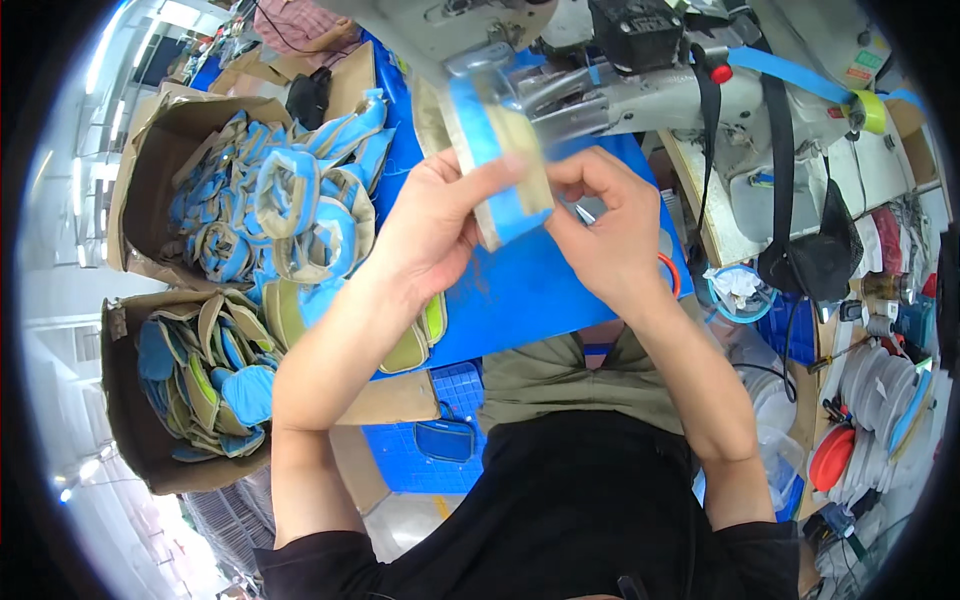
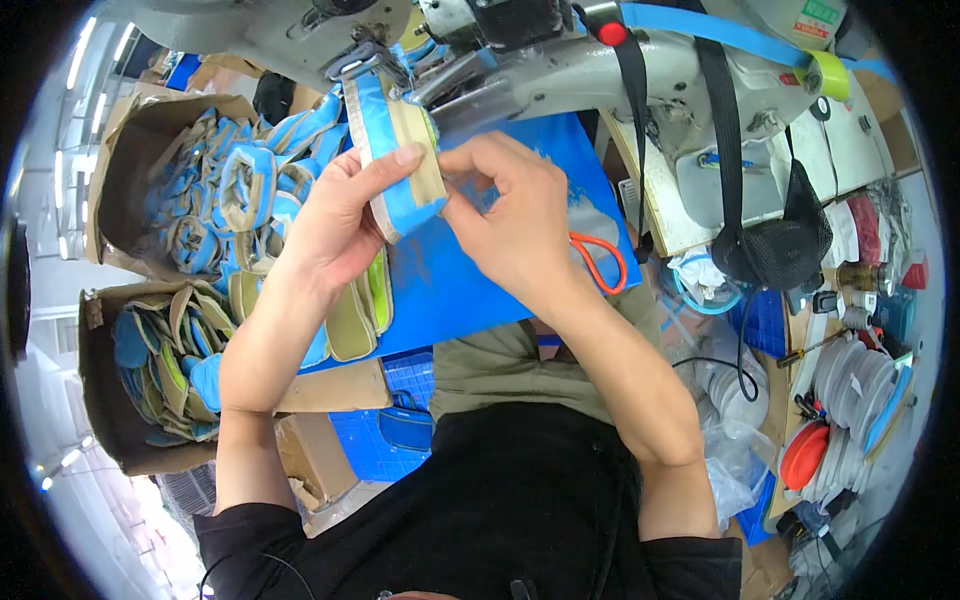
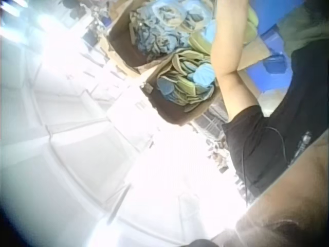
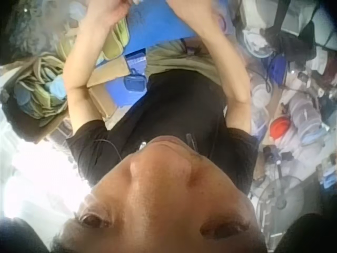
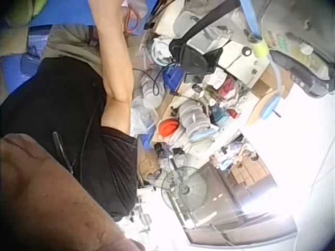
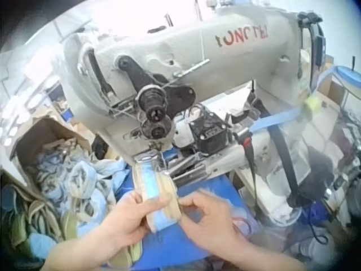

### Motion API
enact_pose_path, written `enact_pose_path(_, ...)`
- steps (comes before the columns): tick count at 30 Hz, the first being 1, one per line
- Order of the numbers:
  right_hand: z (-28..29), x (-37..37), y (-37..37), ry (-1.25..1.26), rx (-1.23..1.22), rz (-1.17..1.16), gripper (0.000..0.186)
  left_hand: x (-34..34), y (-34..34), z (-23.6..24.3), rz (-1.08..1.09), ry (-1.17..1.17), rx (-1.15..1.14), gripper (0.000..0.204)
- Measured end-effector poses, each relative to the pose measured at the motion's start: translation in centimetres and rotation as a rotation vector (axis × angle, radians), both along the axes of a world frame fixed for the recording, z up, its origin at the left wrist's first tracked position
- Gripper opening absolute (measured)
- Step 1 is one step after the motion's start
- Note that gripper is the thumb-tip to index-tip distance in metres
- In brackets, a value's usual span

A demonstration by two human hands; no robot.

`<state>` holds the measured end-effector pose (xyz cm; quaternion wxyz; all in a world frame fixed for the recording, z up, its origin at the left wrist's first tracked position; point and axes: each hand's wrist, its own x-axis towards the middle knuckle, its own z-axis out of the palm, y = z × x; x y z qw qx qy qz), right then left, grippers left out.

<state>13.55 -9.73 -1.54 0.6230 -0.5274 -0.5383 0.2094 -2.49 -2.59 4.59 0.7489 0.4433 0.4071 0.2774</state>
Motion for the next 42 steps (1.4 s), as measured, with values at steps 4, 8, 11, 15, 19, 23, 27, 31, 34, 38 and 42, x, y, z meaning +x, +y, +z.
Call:
enact_pose_path(4, -0.2, -0.5, 1.0, 0.086, -0.015, -0.013, 0.017, 0.5, 0.6, 0.5, 0.053, 0.033, 0.037, 0.020)
enact_pose_path(8, -0.3, -1.2, 2.8, 0.222, 0.007, -0.038, 0.018, 0.4, 3.0, 0.5, 0.030, 0.071, 0.060, 0.020)
enact_pose_path(11, -0.1, -1.6, 3.0, 0.272, 0.022, -0.056, 0.018, 0.6, 2.8, 0.6, 0.026, 0.036, 0.157, 0.023)
enact_pose_path(15, -0.4, -1.7, 2.8, 0.226, 0.077, -0.121, 0.019, 0.6, 1.9, 0.2, 0.043, 0.090, 0.436, 0.025)
enact_pose_path(19, -1.0, -2.0, 2.6, 0.271, 0.101, -0.100, 0.018, -0.4, 2.4, 0.4, -0.019, 0.099, 0.430, 0.026)
enact_pose_path(23, -2.0, -2.4, 2.5, 0.242, 0.127, -0.121, 0.017, -0.4, 2.9, 0.1, -0.024, 0.072, 0.390, 0.027)
enact_pose_path(27, -2.2, -2.4, 2.5, 0.172, 0.147, -0.144, 0.017, -0.4, 2.8, -0.7, -0.022, 0.058, 0.468, 0.027)
enact_pose_path(31, -2.6, -2.5, 2.7, 0.184, 0.148, -0.159, 0.019, -0.1, 2.8, -1.0, -0.013, 0.072, 0.498, 0.028)
enact_pose_path(34, -2.9, -2.5, 2.9, 0.199, 0.139, -0.150, 0.018, 0.1, 2.8, -1.0, -0.014, 0.072, 0.493, 0.028)
enact_pose_path(38, -2.6, -2.6, 2.9, 0.324, 0.060, -0.101, 0.018, 0.4, 3.1, -0.8, -0.002, 0.041, 0.453, 0.028)
enact_pose_path(42, -2.0, -2.1, 2.7, 0.487, -0.029, 0.004, 0.020, 0.7, 3.6, -0.2, -0.009, 0.092, 0.434, 0.029)
